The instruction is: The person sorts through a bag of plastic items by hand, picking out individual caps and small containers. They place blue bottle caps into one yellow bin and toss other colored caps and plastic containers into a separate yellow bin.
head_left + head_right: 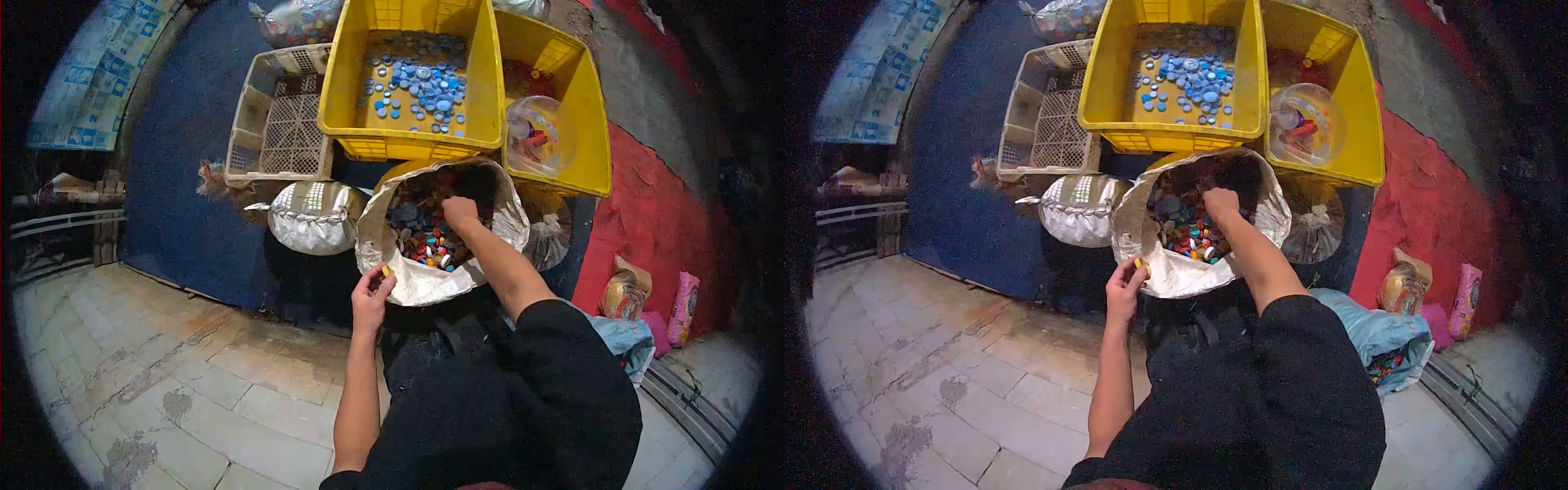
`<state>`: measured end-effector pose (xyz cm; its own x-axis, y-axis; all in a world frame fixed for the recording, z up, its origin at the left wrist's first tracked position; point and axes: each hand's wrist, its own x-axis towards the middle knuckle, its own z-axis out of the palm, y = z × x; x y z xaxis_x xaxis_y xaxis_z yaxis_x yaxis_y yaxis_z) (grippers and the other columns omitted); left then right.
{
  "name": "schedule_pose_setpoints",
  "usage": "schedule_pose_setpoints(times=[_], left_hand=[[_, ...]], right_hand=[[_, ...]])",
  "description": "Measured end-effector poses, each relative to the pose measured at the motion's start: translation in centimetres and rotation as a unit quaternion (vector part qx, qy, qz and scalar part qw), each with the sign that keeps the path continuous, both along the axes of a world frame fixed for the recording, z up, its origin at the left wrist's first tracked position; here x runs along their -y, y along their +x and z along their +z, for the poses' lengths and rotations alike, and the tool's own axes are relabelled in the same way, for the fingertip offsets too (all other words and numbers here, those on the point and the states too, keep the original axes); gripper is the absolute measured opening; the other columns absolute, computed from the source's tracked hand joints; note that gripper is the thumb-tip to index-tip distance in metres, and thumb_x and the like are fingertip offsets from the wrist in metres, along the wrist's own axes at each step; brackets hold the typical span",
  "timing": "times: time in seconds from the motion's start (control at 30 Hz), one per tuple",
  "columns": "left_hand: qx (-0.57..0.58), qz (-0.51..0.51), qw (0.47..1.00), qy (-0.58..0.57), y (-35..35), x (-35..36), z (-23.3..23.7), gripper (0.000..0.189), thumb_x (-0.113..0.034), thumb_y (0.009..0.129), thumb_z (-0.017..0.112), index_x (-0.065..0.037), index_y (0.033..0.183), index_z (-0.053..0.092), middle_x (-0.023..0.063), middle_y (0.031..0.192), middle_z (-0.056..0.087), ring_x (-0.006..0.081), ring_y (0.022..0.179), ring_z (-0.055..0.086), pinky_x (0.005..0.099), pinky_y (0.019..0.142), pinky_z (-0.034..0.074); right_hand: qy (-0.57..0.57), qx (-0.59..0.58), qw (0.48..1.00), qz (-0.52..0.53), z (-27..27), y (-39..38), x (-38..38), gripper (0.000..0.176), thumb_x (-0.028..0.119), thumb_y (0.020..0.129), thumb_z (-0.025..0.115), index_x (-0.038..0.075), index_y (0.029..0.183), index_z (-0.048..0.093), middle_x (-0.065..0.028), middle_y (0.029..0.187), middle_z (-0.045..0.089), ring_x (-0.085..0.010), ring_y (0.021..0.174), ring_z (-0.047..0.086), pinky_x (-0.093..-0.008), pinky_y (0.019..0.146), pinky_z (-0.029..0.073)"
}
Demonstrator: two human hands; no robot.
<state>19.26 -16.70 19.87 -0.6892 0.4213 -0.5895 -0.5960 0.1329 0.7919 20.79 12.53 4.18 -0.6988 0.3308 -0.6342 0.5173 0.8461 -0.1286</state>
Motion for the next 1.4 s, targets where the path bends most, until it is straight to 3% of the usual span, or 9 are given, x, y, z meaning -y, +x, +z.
schedule_pose_setpoints(times=[0.13,0.23,0.33,0.47,0.8,1.07,1.13,1.23,1.4], left_hand=[[-0.036,0.017,0.999,-0.018,1.0,1.0,0.7,0.038,-0.010,0.086,0.069,0.003,0.119,0.057,0.0036,0.098,0.061,0.0101,0.088,0.059,0.0236,0.077,0.048],[-0.038,0.012,0.999,-0.014,1.7,0.8,0.8,0.038,-0.013,0.085,0.071,0.001,0.117,0.058,0.0019,0.096,0.062,0.0084,0.083,0.059,0.0214,0.068,0.046],[-0.022,-0.002,1.000,-0.006,2.3,-0.1,1.1,0.039,-0.018,0.085,0.071,0.000,0.117,0.059,0.0008,0.094,0.063,0.0078,0.079,0.060,0.0202,0.063,0.045],[-0.001,-0.067,0.998,0.010,1.8,-2.5,-0.3,0.043,-0.026,0.084,0.073,-0.003,0.118,0.059,0.0021,0.092,0.065,0.0078,0.076,0.061,0.0197,0.054,0.042],[0.022,-0.221,0.970,0.097,-3.2,-10.9,5.1,0.043,-0.027,0.088,0.068,-0.005,0.122,0.054,0.0008,0.092,0.061,0.0077,0.071,0.057,0.0212,0.056,0.044],[0.024,-0.303,0.944,0.130,-8.1,-10.4,7.6,0.043,-0.027,0.089,0.066,-0.006,0.125,0.054,-0.0020,0.095,0.061,0.0064,0.076,0.054,0.0222,0.062,0.042],[0.046,-0.307,0.941,0.136,-9.3,-10.4,7.2,0.043,-0.026,0.088,0.066,-0.007,0.125,0.054,-0.0027,0.093,0.059,0.0056,0.075,0.053,0.0218,0.061,0.041],[0.040,-0.364,0.923,0.117,-11.0,-9.8,6.4,0.043,-0.026,0.088,0.067,-0.008,0.125,0.054,-0.0033,0.087,0.055,0.0039,0.074,0.051,0.0207,0.059,0.039],[-0.047,-0.440,0.884,0.147,-12.7,-10.9,8.4,0.039,-0.024,0.089,0.065,-0.003,0.122,0.058,0.0021,0.098,0.063,0.0083,0.083,0.057,0.0236,0.070,0.046]], right_hand=[[-0.002,0.019,1.000,-0.008,0.3,0.1,0.1,0.032,0.015,0.080,0.062,0.007,0.111,0.059,-0.0178,0.111,0.061,-0.0332,0.101,0.062,-0.0451,0.078,0.053],[0.010,-0.178,0.982,-0.063,3.3,2.3,1.2,0.033,0.024,0.077,0.067,0.005,0.104,0.059,-0.0177,0.103,0.065,-0.0351,0.094,0.064,-0.0454,0.077,0.053],[-0.076,-0.287,0.931,-0.213,7.2,3.9,2.4,0.039,0.028,0.071,0.073,0.003,0.097,0.059,-0.0191,0.099,0.064,-0.0379,0.091,0.062,-0.0449,0.077,0.050],[-0.196,-0.416,0.851,-0.253,8.4,7.8,3.6,0.046,0.030,0.066,0.081,0.008,0.102,0.063,-0.0146,0.096,0.065,-0.0313,0.094,0.062,-0.0395,0.084,0.048],[-0.203,-0.466,0.779,-0.368,14.3,10.4,5.7,0.062,0.026,0.066,0.081,0.002,0.118,0.058,-0.0158,0.109,0.060,-0.0262,0.102,0.060,-0.0360,0.089,0.048],[-0.286,-0.536,0.646,-0.461,19.7,7.6,8.3,0.043,0.010,0.075,0.075,0.000,0.112,0.057,-0.0084,0.103,0.065,-0.0160,0.092,0.064,-0.0291,0.081,0.051],[-0.280,-0.499,0.665,-0.480,22.6,6.9,8.8,0.046,0.013,0.075,0.075,0.000,0.116,0.057,-0.0100,0.104,0.066,-0.0166,0.093,0.064,-0.0304,0.081,0.052],[-0.130,-0.518,0.718,-0.445,22.5,6.0,10.0,0.052,0.023,0.075,0.074,0.002,0.120,0.057,-0.0128,0.102,0.067,-0.0194,0.091,0.066,-0.0325,0.081,0.052],[-0.171,-0.527,0.695,-0.457,25.0,4.7,12.1,0.052,0.024,0.074,0.076,0.004,0.117,0.056,-0.0108,0.100,0.067,-0.0185,0.089,0.067,-0.0330,0.080,0.052]])
